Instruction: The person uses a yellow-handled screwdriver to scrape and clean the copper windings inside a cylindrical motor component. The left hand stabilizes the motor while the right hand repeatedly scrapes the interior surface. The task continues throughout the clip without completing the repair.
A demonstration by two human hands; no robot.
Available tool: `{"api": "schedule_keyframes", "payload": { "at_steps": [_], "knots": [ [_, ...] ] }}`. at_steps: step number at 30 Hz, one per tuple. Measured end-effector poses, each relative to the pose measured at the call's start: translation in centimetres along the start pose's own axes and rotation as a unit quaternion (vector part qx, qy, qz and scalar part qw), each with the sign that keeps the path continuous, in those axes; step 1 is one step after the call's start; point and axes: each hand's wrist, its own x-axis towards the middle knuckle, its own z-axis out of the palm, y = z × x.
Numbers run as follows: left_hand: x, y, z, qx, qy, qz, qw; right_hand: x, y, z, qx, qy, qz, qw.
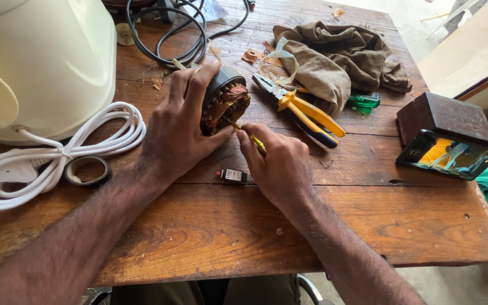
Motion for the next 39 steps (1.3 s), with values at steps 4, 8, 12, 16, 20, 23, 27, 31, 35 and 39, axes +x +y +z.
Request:
{"api": "schedule_keyframes", "payload": {
  "at_steps": [4,8,12,16,20,23,27,31,35,39],
  "knots": [
    [0.0,-0.17,0.01,0.001,-0.004,-0.001,1.0,-0.05,-0.16,0.0,-0.009,-0.004,0.0,1.0],
    [-0.06,-0.15,0.01,0.01,0.0,0.005,1.0,0.0,-0.25,-0.02,-0.007,-0.004,-0.001,1.0],
    [0.0,-0.1,-0.02,0.005,-0.008,-0.002,1.0,0.03,-0.27,-0.15,-0.003,-0.01,0.005,1.0],
    [0.04,0.08,-0.13,0.006,-0.01,-0.004,1.0,0.08,-0.32,-0.27,-0.004,-0.012,0.001,1.0],
    [0.17,0.26,-0.32,0.004,-0.006,-0.002,1.0,0.09,-0.46,-0.39,-0.008,-0.011,0.003,1.0],
    [0.14,0.39,-0.53,0.004,-0.004,-0.001,1.0,0.08,-0.54,-0.47,-0.011,-0.01,0.001,1.0],
    [0.24,0.41,-0.52,0.004,-0.008,-0.002,1.0,0.11,-0.51,-0.45,-0.025,-0.005,-0.002,1.0],
    [0.25,0.41,-0.4,-0.001,-0.014,-0.012,1.0,0.11,-0.37,-0.4,-0.022,-0.011,0.013,1.0],
    [0.27,0.4,-0.23,0.001,-0.012,-0.006,1.0,0.13,-0.26,-0.45,-0.022,-0.01,0.009,1.0],
    [0.26,0.38,-0.23,-0.001,-0.013,-0.009,1.0,0.13,-0.37,-0.56,-0.023,-0.014,0.015,1.0]
  ]
}}
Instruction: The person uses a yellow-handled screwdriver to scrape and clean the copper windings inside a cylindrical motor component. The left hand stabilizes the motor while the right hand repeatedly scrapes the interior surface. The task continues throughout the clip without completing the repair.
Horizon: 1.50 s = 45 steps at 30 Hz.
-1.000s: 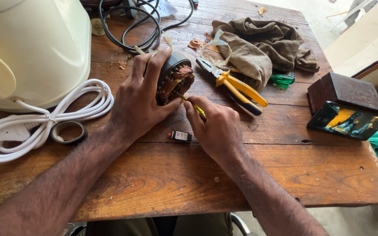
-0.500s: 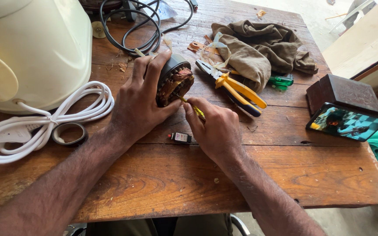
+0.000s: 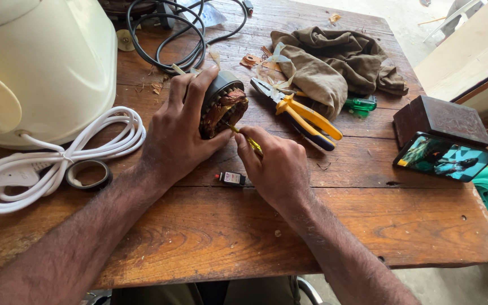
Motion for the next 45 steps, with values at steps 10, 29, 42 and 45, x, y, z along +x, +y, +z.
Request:
{"api": "schedule_keyframes", "payload": {
  "at_steps": [10,29,42,45],
  "knots": [
    [0.07,0.36,-0.43,0.0,0.0,-0.003,1.0,-0.06,-0.4,-0.38,-0.005,0.002,-0.006,1.0],
    [0.1,0.34,-0.62,-0.005,-0.004,-0.005,1.0,0.01,-0.66,-0.51,-0.001,-0.002,-0.002,1.0],
    [0.1,0.39,-0.66,-0.001,-0.015,-0.017,1.0,-0.02,-0.66,-0.61,-0.004,-0.008,0.001,1.0],
    [0.07,0.41,-0.75,0.006,-0.003,-0.004,1.0,-0.03,-0.75,-0.66,-0.003,-0.003,-0.003,1.0]
  ]
}}
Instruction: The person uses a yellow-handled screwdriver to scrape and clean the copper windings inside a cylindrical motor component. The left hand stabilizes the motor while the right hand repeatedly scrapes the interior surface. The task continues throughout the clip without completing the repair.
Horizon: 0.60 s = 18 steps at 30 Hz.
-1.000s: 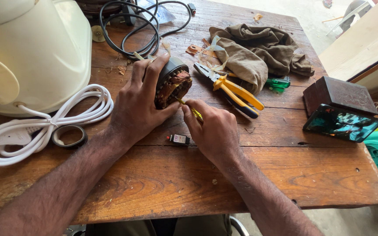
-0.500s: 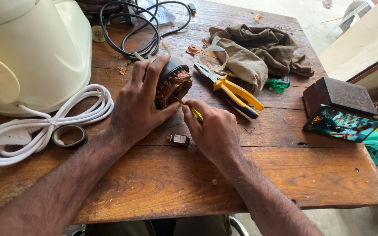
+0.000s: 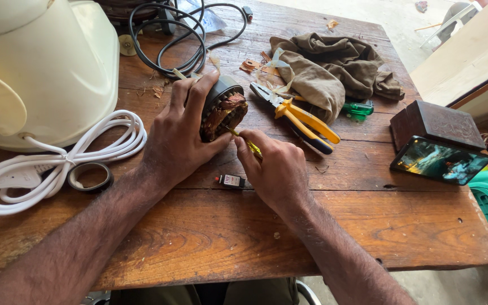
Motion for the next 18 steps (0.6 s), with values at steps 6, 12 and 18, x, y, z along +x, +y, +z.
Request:
{"api": "schedule_keyframes", "payload": {
  "at_steps": [6,12,18],
  "knots": [
    [0.07,-0.11,0.01,-0.019,-0.005,-0.008,1.0,0.07,-0.25,-0.11,-0.004,-0.004,0.014,1.0],
    [0.07,-0.12,-0.01,-0.015,-0.009,-0.014,1.0,0.17,-0.27,-0.05,0.0,-0.009,0.015,1.0],
    [-0.02,0.04,-0.18,-0.001,0.009,0.008,1.0,0.07,-0.26,-0.07,-0.003,-0.001,0.009,1.0]
  ]
}}
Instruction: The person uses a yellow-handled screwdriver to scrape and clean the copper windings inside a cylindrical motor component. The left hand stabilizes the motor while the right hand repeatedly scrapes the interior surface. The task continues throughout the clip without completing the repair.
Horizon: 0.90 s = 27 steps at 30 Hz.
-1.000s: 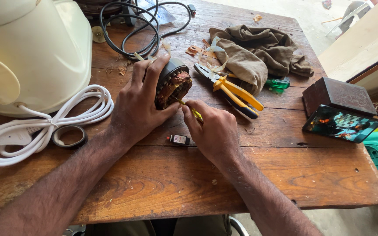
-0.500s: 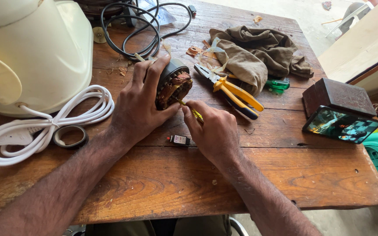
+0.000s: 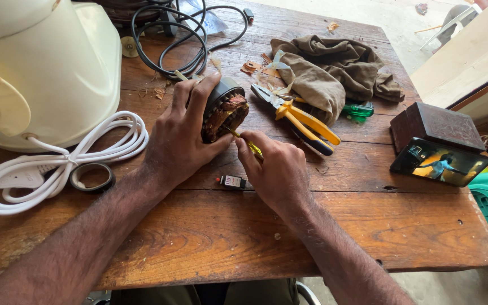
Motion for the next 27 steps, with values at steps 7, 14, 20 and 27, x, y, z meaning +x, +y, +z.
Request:
{"api": "schedule_keyframes", "payload": {
  "at_steps": [7,14,20,27],
  "knots": [
    [0.04,0.05,0.0,-0.009,-0.012,-0.014,1.0,0.0,-0.16,-0.1,0.007,-0.012,0.011,1.0],
    [0.06,-0.03,0.08,-0.014,-0.017,-0.021,1.0,-0.02,-0.18,-0.2,0.005,-0.007,0.006,1.0],
    [0.05,0.07,-0.03,-0.007,-0.01,-0.013,1.0,-0.01,-0.11,-0.19,0.005,-0.016,0.005,1.0],
    [0.11,0.18,-0.12,-0.008,-0.013,-0.017,1.0,0.02,-0.11,-0.17,0.005,-0.011,0.0,1.0]
  ]
}}
